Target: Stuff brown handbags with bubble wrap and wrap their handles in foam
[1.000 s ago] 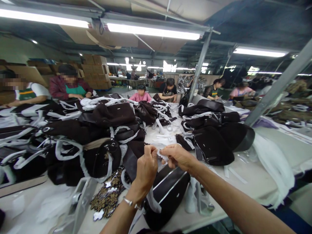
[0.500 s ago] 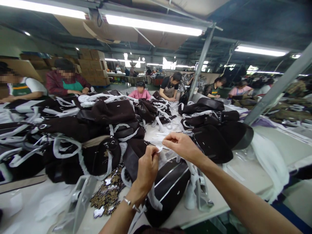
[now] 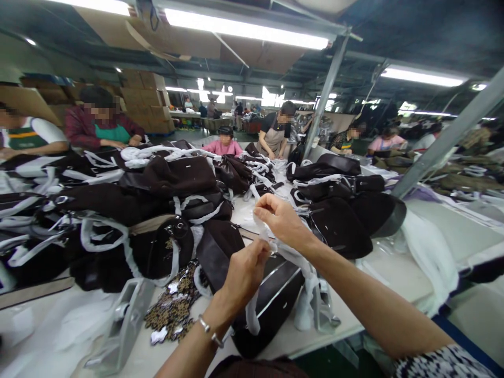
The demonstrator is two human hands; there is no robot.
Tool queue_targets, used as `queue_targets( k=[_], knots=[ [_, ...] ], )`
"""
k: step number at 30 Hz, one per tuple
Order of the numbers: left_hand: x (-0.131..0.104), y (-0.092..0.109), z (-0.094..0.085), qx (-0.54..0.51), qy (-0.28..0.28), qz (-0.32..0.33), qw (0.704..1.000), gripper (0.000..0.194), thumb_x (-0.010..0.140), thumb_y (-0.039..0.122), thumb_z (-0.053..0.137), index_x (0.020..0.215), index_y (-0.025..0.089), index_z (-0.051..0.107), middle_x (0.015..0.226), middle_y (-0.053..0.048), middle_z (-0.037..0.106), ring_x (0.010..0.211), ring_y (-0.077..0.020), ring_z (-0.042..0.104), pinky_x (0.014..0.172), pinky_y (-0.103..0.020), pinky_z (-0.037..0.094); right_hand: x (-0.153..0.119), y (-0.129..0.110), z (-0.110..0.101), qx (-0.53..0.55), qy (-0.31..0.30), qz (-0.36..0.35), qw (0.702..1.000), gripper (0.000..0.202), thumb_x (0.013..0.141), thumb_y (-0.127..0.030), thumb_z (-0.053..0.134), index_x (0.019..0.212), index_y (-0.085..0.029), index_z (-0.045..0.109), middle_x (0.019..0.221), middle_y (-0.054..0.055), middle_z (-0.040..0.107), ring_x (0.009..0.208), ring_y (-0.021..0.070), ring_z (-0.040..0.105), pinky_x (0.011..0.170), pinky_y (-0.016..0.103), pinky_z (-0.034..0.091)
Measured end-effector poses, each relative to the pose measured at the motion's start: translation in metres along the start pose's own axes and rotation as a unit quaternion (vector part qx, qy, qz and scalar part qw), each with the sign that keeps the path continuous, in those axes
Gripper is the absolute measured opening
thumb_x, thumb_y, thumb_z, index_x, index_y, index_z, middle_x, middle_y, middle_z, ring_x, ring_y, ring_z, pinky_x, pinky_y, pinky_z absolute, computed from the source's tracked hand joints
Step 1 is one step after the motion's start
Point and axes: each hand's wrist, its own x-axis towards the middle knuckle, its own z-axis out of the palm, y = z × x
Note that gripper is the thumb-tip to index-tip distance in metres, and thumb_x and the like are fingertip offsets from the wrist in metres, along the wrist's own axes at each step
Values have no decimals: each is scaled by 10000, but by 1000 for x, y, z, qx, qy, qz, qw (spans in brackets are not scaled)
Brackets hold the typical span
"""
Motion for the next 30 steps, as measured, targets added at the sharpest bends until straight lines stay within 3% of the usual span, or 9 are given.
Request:
queue_targets(
  k=[3, 6, 10, 13, 16, 20, 25, 28, 30],
  knots=[
    [-2, 4, 0, -114, -9, -58, 992, 115, 967, 291, 457, 918, 201, 510, 834, -15, 622, 750, -136, 602, 718, -244, 466, 6, -1, -3, 34, 11, 3, 999, 103, 869, -277, 541, 855, -178, 561, 728, -26, 563, 653, 109, 525, 598, 223, 399],
    [0, 2, -6, -303, -38, -170, 937, 301, 960, 451, 458, 1121, 197, 453, 907, -49, 657, 710, -156, 648, 619, -251, 506, 10, 1, -10, 45, -23, 20, 999, 109, 889, -295, 523, 879, -188, 534, 698, -38, 557, 587, 103, 526, 557, 223, 390],
    [8, 2, -7, -347, -191, -232, 888, 526, 938, 603, 407, 1121, 131, 552, 652, -2, 593, 455, -102, 491, 422, -186, 341, 15, 3, -16, -22, -94, 8, 995, 84, 872, -256, 545, 844, -180, 565, 697, -35, 574, 609, 98, 518, 574, 215, 376],
    [12, 7, 0, -246, -212, -219, 920, 560, 956, 595, 356, 934, 126, 661, 487, 45, 436, 404, -90, 372, 418, -193, 245, 16, 6, -10, -76, -129, -15, 989, 52, 843, -202, 560, 819, -175, 598, 716, -30, 593, 654, 101, 530, 602, 213, 374],
    [9, 11, 9, -4, -196, -153, 969, 492, 974, 477, 389, 729, 156, 670, 554, -31, 573, 518, -155, 555, 492, -226, 317, 15, 19, -1, -144, -147, 29, 978, 66, 793, -148, 567, 762, -176, 618, 699, -26, 605, 664, 106, 535, 602, 215, 357],
    [-3, 6, 13, 235, -238, -90, 938, 245, 938, 323, 485, 872, 198, 685, 734, -81, 726, 679, -267, 709, 556, -262, 411, 9, 47, 1, -170, -221, 144, 950, 75, 733, -129, 577, 689, -177, 615, 580, -35, 567, 574, 117, 532, 551, 215, 354],
    [-5, -5, 12, 149, -99, -96, 979, 354, 900, 308, 552, 1253, 282, 554, 1081, -41, 729, 883, -217, 726, 735, -273, 540, 8, 65, -10, 18, -259, 276, 925, 89, 789, -156, 539, 707, -176, 569, 448, -72, 479, 377, 89, 461, 421, 181, 333],
    [3, -9, 13, 37, -74, -31, 996, 302, 889, 305, 578, 1190, 301, 608, 1112, -9, 719, 977, -186, 697, 857, -253, 530, 13, 65, -8, 91, -247, 271, 926, 89, 793, -131, 525, 716, -175, 538, 453, -84, 464, 366, 71, 424, 404, 164, 332],
    [7, -9, 14, 0, -75, -24, 997, 181, 909, 334, 565, 1039, 275, 675, 979, -6, 737, 881, -174, 701, 798, -228, 534, 15, 65, -3, 88, -225, 243, 940, 79, 800, -138, 517, 736, -178, 539, 486, -80, 474, 395, 74, 432, 423, 172, 348]
  ],
)
